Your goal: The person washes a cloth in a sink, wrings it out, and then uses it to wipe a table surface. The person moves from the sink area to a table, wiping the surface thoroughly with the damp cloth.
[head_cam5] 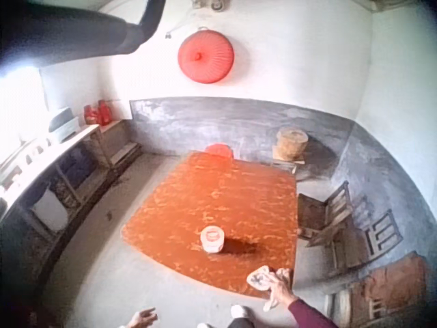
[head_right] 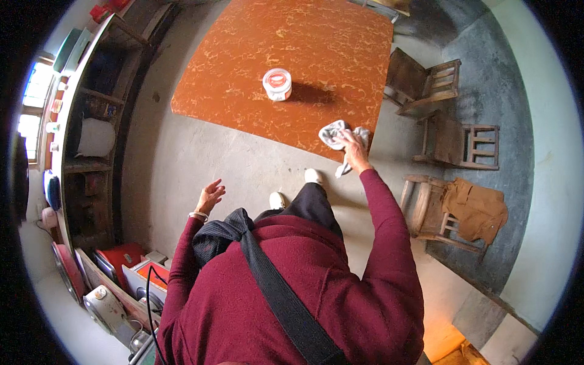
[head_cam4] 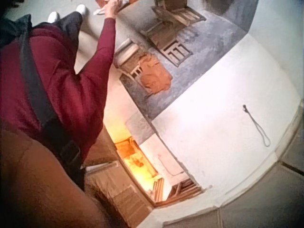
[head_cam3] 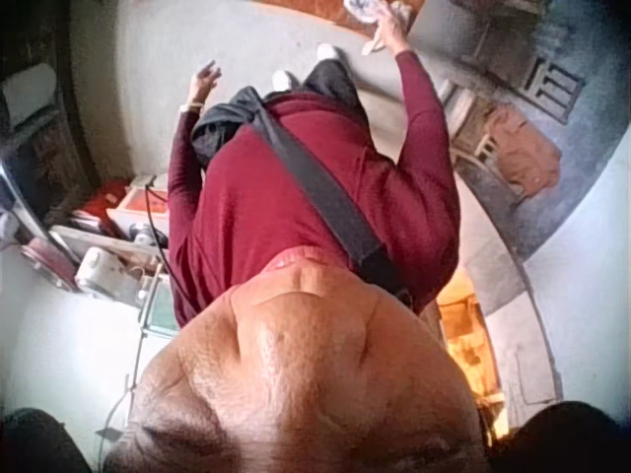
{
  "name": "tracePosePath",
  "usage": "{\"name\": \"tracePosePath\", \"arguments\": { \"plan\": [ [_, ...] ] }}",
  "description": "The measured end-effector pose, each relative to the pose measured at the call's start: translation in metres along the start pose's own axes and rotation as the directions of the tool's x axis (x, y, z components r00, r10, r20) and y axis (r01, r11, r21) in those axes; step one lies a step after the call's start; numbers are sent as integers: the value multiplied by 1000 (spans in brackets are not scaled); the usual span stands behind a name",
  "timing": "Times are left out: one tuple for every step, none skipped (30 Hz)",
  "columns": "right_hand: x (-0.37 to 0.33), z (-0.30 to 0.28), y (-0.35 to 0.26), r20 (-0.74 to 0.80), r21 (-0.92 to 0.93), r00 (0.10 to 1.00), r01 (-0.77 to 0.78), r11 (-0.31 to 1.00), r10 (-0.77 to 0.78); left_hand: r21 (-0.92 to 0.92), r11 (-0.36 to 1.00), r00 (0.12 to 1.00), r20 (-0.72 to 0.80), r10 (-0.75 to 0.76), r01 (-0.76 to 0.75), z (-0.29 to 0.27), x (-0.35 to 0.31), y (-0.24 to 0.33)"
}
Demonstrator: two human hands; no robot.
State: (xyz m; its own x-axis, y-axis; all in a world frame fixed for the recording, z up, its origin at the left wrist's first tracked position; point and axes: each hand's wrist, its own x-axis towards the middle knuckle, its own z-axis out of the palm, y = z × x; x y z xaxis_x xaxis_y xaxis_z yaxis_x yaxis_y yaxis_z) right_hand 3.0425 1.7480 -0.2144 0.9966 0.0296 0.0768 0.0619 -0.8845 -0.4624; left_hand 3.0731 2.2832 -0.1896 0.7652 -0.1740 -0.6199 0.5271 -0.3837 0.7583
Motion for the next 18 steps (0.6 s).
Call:
{"name": "tracePosePath", "arguments": {
  "plan": [
    [5,-2,21,-16,-29,999,-33,999,32,9,1000,1000,10,6,-6,3,4,4],
    [17,-4,37,-69,20,994,-80,997,82,26,999,1000,-5,27,-26,6,9,10],
    [30,-7,52,-114,67,985,-125,990,132,39,998,999,-20,44,-43,12,16,18],
    [48,-10,67,-186,67,979,-71,995,83,45,995,995,-22,93,-91,17,27,22],
    [63,-10,77,-235,59,968,-78,995,90,93,988,993,-2,121,-120,22,39,27],
    [76,-9,81,-278,50,956,-86,995,97,135,974,983,-5,186,-184,35,54,34],
    [88,-5,82,-318,46,943,-86,995,96,177,954,969,-15,248,-241,47,66,41],
    [91,-1,74,-247,5,965,-94,996,92,205,934,949,-54,310,-293,63,74,49],
    [92,6,69,-163,213,987,25,977,10,232,912,925,-98,368,-338,85,84,59],
    [84,6,45,-48,105,990,135,985,-131,377,838,889,-77,452,-393,104,87,80],
    [73,-3,18,82,16,962,261,965,-261,514,745,856,-39,515,-425,123,86,106],
    [60,-13,0,102,13,938,332,943,-332,561,716,855,-30,518,-414,140,88,121],
    [47,-19,-9,127,14,907,402,915,-401,584,663,816,-2,579,-469,155,99,121],
    [44,-16,6,152,22,894,423,906,-421,632,616,815,41,579,-470,166,109,124],
    [51,-20,20,169,5,874,461,887,-456,675,565,811,85,579,-474,176,119,129],
    [50,-2,57,122,-62,892,444,894,-435,672,602,867,124,483,-431,189,122,139],
    [69,-12,72,130,-113,858,511,852,-497,671,639,914,153,377,-376,197,122,143],
    [88,-18,87,-1,25,929,370,929,-370,728,579,914,166,371,-367,203,122,144]
  ]
}}
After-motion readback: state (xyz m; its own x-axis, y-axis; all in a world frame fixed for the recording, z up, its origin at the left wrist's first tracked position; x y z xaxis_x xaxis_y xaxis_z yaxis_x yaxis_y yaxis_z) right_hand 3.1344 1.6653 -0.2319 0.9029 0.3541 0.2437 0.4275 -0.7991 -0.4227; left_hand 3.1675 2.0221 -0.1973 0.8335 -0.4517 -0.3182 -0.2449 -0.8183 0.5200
